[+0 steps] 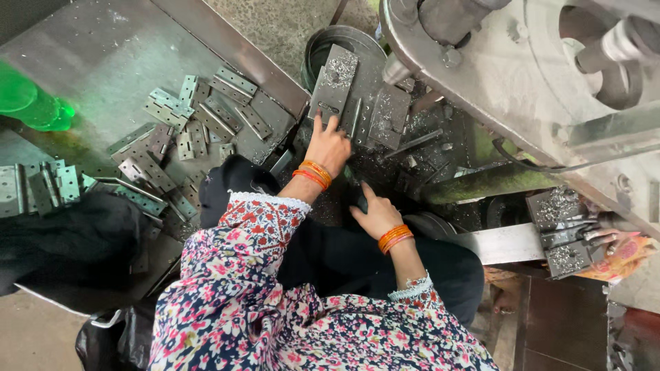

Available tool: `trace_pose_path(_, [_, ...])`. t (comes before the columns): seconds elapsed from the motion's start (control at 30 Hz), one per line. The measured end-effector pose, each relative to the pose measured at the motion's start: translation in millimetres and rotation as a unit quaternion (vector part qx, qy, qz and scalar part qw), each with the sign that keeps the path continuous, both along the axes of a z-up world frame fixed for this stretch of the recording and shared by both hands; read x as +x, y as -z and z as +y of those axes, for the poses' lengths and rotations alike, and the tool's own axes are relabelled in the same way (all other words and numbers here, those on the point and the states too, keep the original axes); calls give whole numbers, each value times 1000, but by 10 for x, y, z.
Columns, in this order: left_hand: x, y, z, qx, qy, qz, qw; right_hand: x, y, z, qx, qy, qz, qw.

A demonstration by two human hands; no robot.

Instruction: The person operates a manual press machine to process small metal plates. They pick up individual plates from a pile, place them into the machine's mold, and press down on a lever to activate the mechanism. The processed plates are then removed and placed into a collection tray.

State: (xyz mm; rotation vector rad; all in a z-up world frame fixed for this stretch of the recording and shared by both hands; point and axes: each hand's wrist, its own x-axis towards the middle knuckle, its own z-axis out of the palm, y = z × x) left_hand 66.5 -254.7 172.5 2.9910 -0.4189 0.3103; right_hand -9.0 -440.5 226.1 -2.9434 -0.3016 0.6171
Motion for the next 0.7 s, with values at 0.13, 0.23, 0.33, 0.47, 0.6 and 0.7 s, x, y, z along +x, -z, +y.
trace_pose_path(0.13, [39,131,-49,-15,-27,-151,988,-17,-5,9,2,5,-4,1000])
trace_pose_path(0.23, [106,149,-91,9,-40,-178,983,-40,-28,16,8,5,-11,1000])
trace_pose_path(0.33, [84,19,-82,31,-16,-114,993,-48,-52,4,22,1,-6,1000])
trace_pose_path(0.47, [-25,-183,8,-66,-20,-213,975,8,-40,-58,21,-28,0,999])
trace_pose_path(0.6, [-86,-291,133,-290,-29,-230,928,245,-59,-210,86,-34,-56,994])
trace_pose_path(0.7, [58,-186,196,-478,-98,-115,865,503,-54,-275,216,5,-163,963])
